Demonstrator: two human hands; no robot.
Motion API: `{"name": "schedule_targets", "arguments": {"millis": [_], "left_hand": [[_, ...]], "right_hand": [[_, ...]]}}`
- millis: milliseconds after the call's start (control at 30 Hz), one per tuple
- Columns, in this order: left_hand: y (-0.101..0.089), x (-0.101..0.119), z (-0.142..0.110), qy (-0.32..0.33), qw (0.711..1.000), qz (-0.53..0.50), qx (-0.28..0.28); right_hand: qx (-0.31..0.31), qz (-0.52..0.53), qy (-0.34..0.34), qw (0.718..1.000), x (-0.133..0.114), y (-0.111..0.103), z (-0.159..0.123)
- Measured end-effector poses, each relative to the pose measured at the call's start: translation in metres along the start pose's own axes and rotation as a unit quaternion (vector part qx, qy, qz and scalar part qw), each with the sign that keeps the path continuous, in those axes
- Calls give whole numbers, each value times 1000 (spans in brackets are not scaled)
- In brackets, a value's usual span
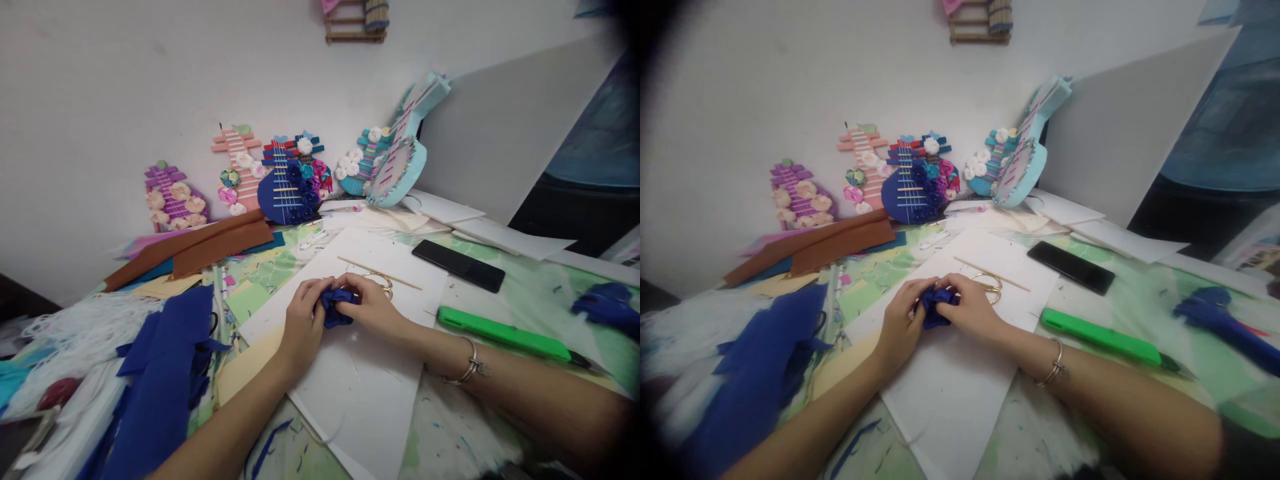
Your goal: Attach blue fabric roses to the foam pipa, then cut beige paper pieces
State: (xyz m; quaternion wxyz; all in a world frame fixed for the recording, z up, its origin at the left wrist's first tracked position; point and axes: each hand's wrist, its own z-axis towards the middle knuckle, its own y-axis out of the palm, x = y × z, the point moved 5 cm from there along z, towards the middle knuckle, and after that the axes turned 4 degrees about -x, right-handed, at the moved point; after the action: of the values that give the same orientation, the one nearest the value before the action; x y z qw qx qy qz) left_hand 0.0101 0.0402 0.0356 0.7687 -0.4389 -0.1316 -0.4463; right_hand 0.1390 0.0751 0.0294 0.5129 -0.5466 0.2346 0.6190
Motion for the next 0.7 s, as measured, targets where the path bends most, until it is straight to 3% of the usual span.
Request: {"name": "schedule_targets", "arguments": {"millis": [200, 433, 600, 700], "left_hand": [[-1, 1, -1, -4, 1000, 9, 11], [-3, -6, -1, -54, 998, 4, 16], [-1, -5, 0, -37, 999, -33, -11], [1, -8, 0, -66, 996, -60, -22]], "right_hand": [[3, 3, 5, 1000, 1, 1, 0], [3, -24, -11, 1000, 0, 1, -2], [-3, -3, 4, 1000, 2, 2, -2], [-8, -4, 0, 1000, 1, 3, -2]]}}
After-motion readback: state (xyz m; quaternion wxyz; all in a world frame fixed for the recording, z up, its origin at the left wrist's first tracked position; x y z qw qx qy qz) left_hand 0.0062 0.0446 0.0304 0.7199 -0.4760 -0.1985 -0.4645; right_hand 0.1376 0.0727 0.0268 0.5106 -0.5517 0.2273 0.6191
